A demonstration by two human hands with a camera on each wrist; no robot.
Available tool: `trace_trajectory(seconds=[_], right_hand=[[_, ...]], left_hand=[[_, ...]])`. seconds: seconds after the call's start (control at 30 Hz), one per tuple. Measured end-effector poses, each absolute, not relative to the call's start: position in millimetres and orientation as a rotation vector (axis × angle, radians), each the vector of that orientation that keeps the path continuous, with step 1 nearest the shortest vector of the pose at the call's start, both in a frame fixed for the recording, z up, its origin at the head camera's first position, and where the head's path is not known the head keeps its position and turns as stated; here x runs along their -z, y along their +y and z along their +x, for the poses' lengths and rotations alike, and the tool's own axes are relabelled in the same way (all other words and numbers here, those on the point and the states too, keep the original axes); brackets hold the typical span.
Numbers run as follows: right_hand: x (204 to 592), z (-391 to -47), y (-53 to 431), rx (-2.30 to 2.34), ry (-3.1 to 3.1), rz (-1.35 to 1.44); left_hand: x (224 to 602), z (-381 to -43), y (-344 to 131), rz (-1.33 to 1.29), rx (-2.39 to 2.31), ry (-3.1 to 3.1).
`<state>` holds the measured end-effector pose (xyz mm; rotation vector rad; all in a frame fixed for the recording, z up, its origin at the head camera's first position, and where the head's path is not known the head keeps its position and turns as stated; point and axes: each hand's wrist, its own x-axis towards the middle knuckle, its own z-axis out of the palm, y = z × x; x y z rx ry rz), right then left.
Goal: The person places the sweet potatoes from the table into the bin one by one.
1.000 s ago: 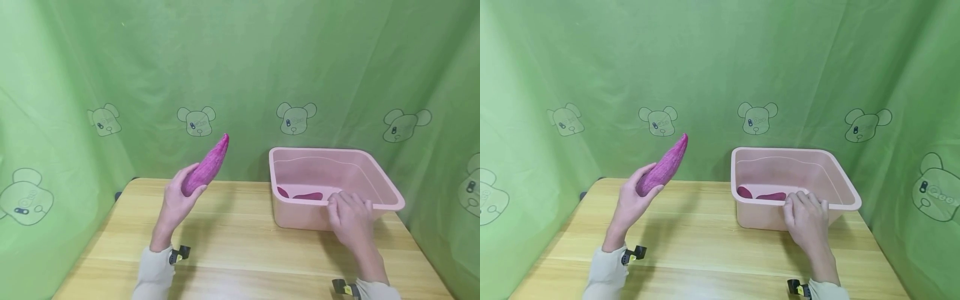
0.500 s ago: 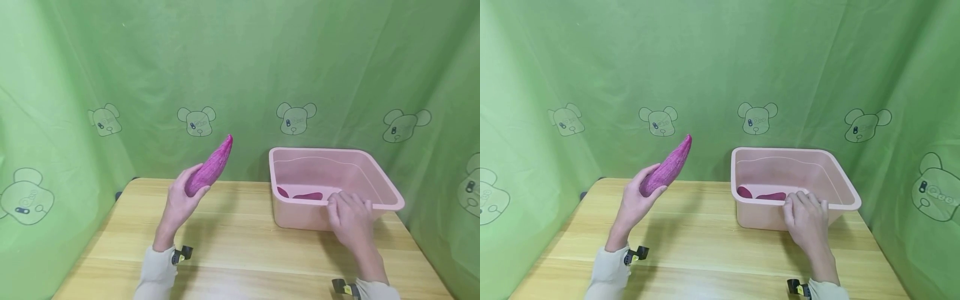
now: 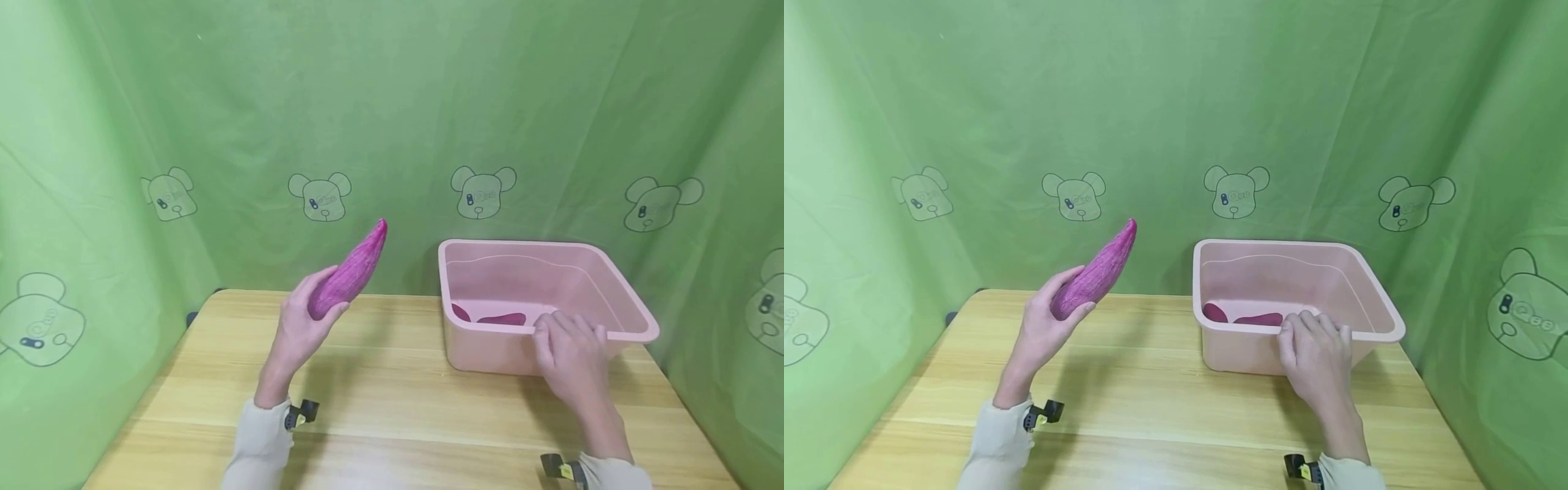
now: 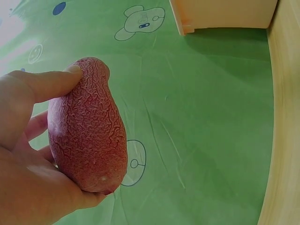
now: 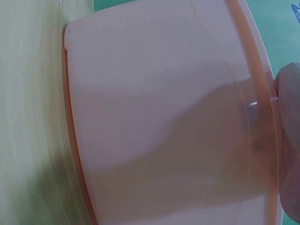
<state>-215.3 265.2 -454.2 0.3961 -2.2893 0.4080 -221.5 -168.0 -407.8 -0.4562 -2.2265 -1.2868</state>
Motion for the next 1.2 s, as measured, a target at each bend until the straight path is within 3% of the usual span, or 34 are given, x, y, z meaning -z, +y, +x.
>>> trace_trajectory(seconds=[1.2], right_hand=[[455,-216,265,-0.415,-2.305,0.384]], left_hand=[[402,-227,-147,-0.516,1.265,-2.223]])
